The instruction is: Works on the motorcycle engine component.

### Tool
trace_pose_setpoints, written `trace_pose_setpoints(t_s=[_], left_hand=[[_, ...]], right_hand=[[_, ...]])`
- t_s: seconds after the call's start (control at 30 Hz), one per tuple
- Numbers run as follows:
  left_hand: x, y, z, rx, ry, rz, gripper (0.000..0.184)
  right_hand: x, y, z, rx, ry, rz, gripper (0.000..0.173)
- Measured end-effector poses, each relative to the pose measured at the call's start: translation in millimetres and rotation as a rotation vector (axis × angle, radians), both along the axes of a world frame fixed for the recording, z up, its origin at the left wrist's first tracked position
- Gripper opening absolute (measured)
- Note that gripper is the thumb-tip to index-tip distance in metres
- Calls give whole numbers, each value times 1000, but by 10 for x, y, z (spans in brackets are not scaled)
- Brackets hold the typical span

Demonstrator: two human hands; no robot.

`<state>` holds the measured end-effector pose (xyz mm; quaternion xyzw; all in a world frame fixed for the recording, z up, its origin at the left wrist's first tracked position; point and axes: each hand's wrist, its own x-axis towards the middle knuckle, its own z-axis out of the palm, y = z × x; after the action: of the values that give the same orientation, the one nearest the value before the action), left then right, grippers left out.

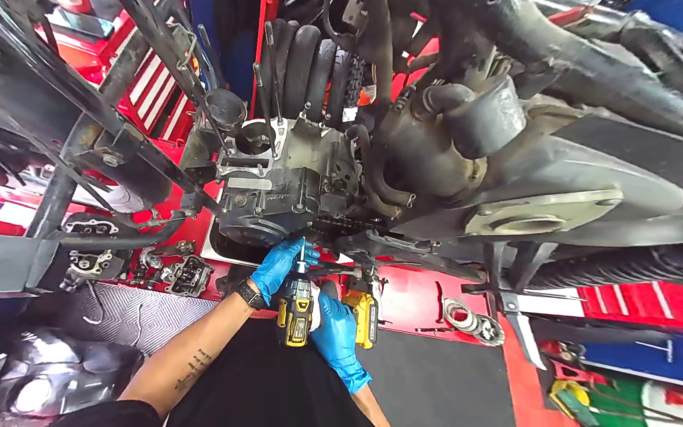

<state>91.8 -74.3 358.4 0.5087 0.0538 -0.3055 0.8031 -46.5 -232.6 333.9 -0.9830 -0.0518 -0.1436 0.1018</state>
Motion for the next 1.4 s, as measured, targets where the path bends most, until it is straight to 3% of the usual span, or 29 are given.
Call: trace_pose_setpoints(t_s=[0.2, 0.53, 0.8, 1.4], left_hand=[[-52, -88, 7, -42, 16, 48, 38], [23, -11, 137, -15, -89, -98, 37], [27, 20, 124, 1, -103, -76, 39], [89, 59, 111, -82, -81, -126, 36]], right_hand=[[-106, -62, 16, 15, 20, 25, 38], [237, 3, 291, 39, 124, -26, 49], [300, -33, 363, 1, 182, 16, 54], [300, 99, 271, 31, 61, -62, 33]])
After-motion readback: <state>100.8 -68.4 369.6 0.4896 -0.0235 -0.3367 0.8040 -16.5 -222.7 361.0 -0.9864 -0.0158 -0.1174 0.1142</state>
